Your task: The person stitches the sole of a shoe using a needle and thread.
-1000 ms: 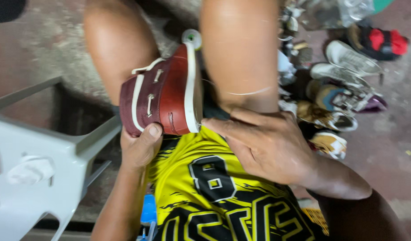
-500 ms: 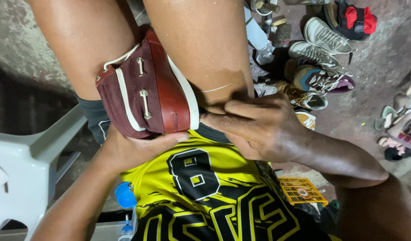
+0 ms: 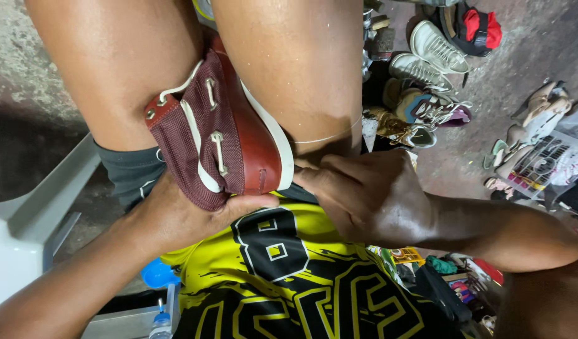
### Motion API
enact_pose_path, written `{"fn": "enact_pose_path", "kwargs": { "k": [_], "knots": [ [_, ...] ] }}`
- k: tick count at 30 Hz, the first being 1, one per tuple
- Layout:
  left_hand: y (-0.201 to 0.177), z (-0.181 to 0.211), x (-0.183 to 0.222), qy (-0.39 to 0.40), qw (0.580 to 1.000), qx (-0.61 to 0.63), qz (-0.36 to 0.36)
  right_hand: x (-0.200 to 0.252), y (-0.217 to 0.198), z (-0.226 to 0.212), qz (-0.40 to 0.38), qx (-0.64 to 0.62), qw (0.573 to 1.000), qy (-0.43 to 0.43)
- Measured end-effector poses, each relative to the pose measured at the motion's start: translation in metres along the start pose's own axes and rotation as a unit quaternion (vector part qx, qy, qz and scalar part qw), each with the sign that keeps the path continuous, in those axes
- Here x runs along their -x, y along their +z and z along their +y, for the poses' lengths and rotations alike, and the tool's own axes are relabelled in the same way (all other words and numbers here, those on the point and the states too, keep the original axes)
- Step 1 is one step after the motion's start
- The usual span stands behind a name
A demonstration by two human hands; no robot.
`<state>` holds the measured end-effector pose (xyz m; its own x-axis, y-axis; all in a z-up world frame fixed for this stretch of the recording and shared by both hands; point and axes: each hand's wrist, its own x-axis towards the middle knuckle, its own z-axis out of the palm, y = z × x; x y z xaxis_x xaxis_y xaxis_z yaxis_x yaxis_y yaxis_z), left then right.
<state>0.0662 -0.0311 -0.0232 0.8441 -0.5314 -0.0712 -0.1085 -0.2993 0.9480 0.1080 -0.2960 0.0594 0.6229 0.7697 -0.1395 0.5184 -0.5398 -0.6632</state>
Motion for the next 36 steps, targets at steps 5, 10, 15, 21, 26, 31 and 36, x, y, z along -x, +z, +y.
{"fn": "enact_pose_path", "kwargs": {
  "k": [5,10,15,21,26,31,36],
  "knots": [
    [-0.005,0.005,-0.01,0.061,0.997,0.001,0.053,-0.013,0.006,0.0,0.015,-0.082,0.996,0.027],
    [-0.01,0.01,-0.011,-0.055,0.995,0.069,-0.037,-0.017,0.005,0.017,-0.019,-0.171,0.985,0.017],
    [-0.011,0.022,0.034,-0.029,0.987,0.114,0.111,0.01,-0.011,0.052,-0.037,-0.267,0.961,0.064],
    [-0.011,0.014,0.12,-0.268,0.816,0.425,0.286,0.038,-0.022,0.09,-0.014,-0.374,0.926,0.054],
    [-0.032,0.025,0.124,-0.414,0.853,-0.023,0.318,0.064,-0.02,0.104,0.027,-0.431,0.89,0.147],
    [-0.02,0.074,0.075,-0.096,0.944,-0.088,0.302,0.073,-0.018,0.117,0.026,-0.407,0.909,0.083],
    [0.015,0.077,0.0,0.01,0.995,-0.092,0.026,0.081,-0.016,0.123,0.021,-0.355,0.921,0.157]
  ]
}}
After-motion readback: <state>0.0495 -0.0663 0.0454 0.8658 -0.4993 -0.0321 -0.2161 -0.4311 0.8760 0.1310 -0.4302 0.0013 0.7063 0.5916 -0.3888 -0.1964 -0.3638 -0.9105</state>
